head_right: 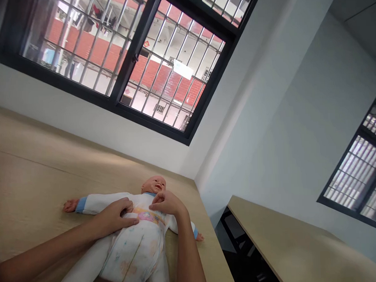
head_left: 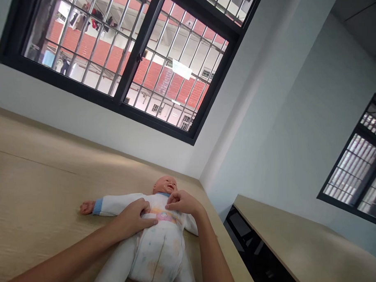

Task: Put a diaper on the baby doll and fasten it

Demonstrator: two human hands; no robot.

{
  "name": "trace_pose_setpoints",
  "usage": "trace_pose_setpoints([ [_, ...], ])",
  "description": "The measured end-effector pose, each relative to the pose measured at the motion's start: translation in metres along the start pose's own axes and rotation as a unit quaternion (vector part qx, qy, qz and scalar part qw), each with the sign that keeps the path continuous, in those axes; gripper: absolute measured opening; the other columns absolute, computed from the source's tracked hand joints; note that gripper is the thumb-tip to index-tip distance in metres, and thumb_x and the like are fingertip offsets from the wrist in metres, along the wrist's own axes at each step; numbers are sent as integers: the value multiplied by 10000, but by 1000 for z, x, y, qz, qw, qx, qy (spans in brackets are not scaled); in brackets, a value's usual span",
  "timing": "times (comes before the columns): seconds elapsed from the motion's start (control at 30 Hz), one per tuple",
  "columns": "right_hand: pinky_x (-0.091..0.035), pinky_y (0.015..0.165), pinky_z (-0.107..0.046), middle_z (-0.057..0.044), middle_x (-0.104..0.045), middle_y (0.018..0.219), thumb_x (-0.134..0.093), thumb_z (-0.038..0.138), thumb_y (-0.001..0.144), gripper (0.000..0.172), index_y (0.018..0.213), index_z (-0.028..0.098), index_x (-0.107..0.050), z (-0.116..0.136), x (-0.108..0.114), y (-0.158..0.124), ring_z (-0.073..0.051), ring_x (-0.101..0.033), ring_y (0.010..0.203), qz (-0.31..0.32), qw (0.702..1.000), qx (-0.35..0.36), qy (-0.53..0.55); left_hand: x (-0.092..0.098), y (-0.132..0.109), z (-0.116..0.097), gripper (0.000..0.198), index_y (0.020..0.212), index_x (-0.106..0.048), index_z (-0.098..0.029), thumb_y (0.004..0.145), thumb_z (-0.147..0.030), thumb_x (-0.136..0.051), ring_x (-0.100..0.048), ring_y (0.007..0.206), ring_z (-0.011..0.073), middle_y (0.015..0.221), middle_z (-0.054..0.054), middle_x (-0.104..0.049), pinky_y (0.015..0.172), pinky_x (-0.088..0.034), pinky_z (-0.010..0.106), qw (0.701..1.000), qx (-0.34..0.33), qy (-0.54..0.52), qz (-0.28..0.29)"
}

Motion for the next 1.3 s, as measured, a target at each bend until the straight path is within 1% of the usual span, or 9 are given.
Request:
trace_pose_setpoints([
  [0.13, -316, 571, -267, 22, -654, 688, -854, 295, 762, 138, 792, 199, -759, -4, 0, 0, -132, -515, 639, 6, 1000, 1, 10, 0, 1, -3, 397, 710, -393, -236, 787, -505, -675, -461, 780, 201, 800, -29, -460, 700, -303, 321, 1000, -7, 5, 7],
  [0.33, -318, 545, -261, 21, -638, 648, -834, 262, 736, 157, 713, 196, -693, 3, -8, -7, -132, -493, 599, -43, 998, 16, 36, 0, 2, -5, 407, 685, -358, -233, 806, -476, -662, -467, 773, 193, 781, -33, -435, 699, -299, 320, 999, -19, 19, 18],
  [0.5, -339, 567, -277, 31, -558, 628, -719, 272, 797, 162, 704, 204, -605, -1, -19, -18, -144, -478, 599, -184, 980, 60, 38, 0, 0, -7, 380, 681, -391, -222, 845, -441, -655, -496, 778, 195, 789, -23, -463, 709, -321, 326, 998, -36, 46, 11],
  [0.63, -386, 681, -306, -6, -562, 728, -616, 313, 905, 229, 709, 202, -575, 0, -24, -45, -173, -516, 717, -346, 922, 171, -26, 4, -7, -19, 390, 668, -463, -201, 940, -438, -611, -550, 884, 224, 861, 19, -529, 803, -381, 356, 993, -87, 76, -7],
  [0.7, -371, 685, -311, -5, -539, 707, -564, 337, 968, 305, 693, 207, -542, -4, -28, -60, -176, -508, 714, -390, 899, 194, -44, 6, -10, -27, 382, 674, -506, -192, 971, -414, -599, -558, 934, 233, 897, 36, -556, 837, -400, 361, 989, -117, 89, -21],
  [0.83, -352, 650, -305, 5, -514, 673, -530, 359, 1008, 370, 670, 207, -531, -16, -38, -77, -165, -488, 662, -379, 904, 193, -28, 7, -14, -35, 320, 725, -592, -180, 1006, -332, -591, -578, 957, 229, 924, 51, -597, 848, -421, 356, 979, -164, 120, -26],
  [1.0, -367, 629, -296, 10, -503, 667, -543, 403, 968, 342, 689, 206, -545, -33, -41, -77, -163, -473, 649, -363, 922, 134, 28, 5, -15, -36, 330, 755, -626, -175, 1045, -309, -542, -594, 932, 230, 932, 64, -615, 819, -434, 353, 967, -195, 159, -24],
  [1.17, -361, 635, -297, 4, -512, 694, -550, 401, 934, 309, 695, 204, -546, -31, -39, -78, -164, -480, 666, -375, 919, 125, 22, 2, -13, -31, 312, 778, -627, -180, 1046, -310, -535, -603, 897, 220, 910, 54, -629, 793, -422, 346, 965, -198, 171, -22],
  [1.3, -326, 614, -293, 27, -470, 655, -555, 407, 923, 296, 707, 205, -552, -31, -40, -76, -154, -439, 640, -350, 930, 107, 26, -1, -11, -28, 334, 767, -610, -186, 1048, -341, -520, -601, 885, 222, 893, 52, -643, 789, -412, 345, 965, -193, 178, -16],
])
Point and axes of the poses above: each hand's wrist, its own y-axis towards the middle knuckle, its own x-axis out of the back of the hand, z = x × y, the point moved 7 cm from there along y, towards the middle knuckle
